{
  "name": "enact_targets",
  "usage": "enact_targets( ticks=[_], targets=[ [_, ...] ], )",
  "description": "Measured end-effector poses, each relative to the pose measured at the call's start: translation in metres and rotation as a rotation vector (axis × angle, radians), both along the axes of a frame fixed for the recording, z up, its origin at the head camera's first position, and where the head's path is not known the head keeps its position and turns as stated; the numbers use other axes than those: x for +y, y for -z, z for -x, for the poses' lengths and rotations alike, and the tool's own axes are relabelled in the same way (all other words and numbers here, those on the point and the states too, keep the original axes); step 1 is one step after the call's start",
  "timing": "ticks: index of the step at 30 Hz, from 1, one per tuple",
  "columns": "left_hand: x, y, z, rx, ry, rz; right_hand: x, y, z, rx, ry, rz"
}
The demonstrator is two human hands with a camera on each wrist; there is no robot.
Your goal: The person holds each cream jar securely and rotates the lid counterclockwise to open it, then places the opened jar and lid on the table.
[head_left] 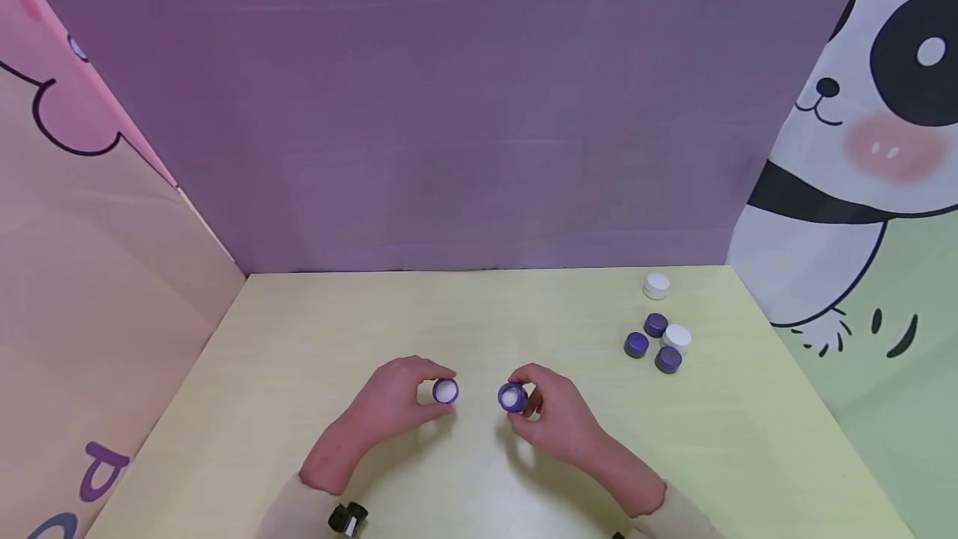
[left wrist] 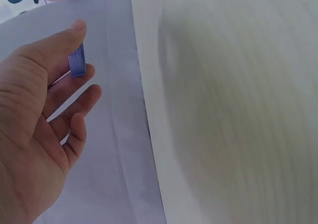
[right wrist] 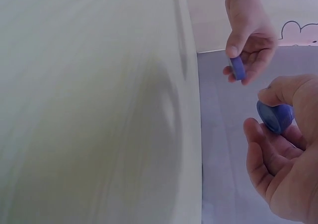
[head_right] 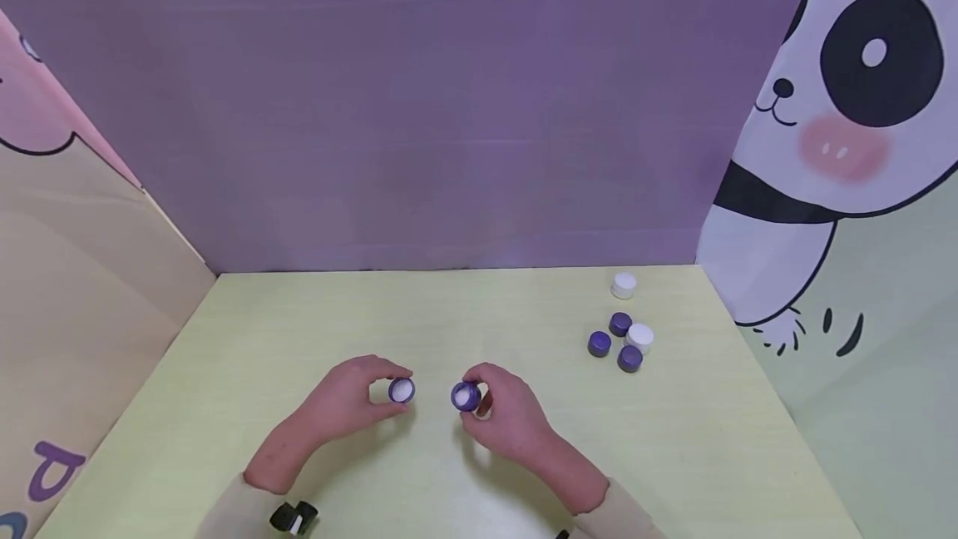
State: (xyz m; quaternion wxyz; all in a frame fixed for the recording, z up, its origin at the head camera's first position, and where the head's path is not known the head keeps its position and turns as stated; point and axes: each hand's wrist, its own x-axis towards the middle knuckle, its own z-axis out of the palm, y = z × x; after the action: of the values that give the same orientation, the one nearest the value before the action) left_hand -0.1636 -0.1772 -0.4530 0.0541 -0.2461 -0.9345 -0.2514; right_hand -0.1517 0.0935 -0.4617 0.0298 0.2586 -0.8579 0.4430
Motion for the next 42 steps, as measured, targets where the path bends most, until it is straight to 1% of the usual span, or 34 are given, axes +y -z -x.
enact_targets(
  ticks=[4, 8, 13, 16, 22, 26, 31, 32, 39, 42],
  targets=[
    [-0.011, 0.0, 0.004, -0.037, -0.04, -0.02, 0.0, -0.001, -0.001, -0.012, -0.006, 0.015],
    [-0.023, 0.001, 0.01, -0.089, -0.076, -0.044, 0.0, -0.001, -0.002, -0.026, -0.012, 0.022],
    [-0.042, 0.008, 0.023, -0.147, -0.124, -0.073, 0.0, 0.0, -0.003, -0.034, -0.011, 0.025],
    [-0.053, 0.012, 0.031, -0.149, -0.13, -0.079, 0.001, 0.001, -0.003, -0.034, -0.005, 0.026],
    [-0.076, 0.011, 0.044, -0.144, -0.136, -0.064, 0.004, 0.001, -0.005, -0.023, 0.008, 0.031],
    [-0.094, 0.01, 0.052, -0.172, -0.168, -0.05, 0.005, 0.002, -0.007, -0.023, 0.014, 0.031],
    [-0.117, 0.01, 0.063, -0.201, -0.22, -0.071, 0.007, 0.004, -0.009, -0.006, 0.022, 0.018],
    [-0.12, 0.01, 0.066, -0.207, -0.223, -0.072, 0.008, 0.004, -0.009, 0.003, 0.021, 0.014],
    [-0.131, 0.015, 0.083, -0.26, -0.274, -0.088, 0.008, 0.005, -0.01, 0.039, -0.01, 0.016],
    [-0.134, 0.016, 0.09, -0.262, -0.292, -0.101, 0.007, 0.004, -0.01, 0.051, -0.01, 0.016]
  ],
)
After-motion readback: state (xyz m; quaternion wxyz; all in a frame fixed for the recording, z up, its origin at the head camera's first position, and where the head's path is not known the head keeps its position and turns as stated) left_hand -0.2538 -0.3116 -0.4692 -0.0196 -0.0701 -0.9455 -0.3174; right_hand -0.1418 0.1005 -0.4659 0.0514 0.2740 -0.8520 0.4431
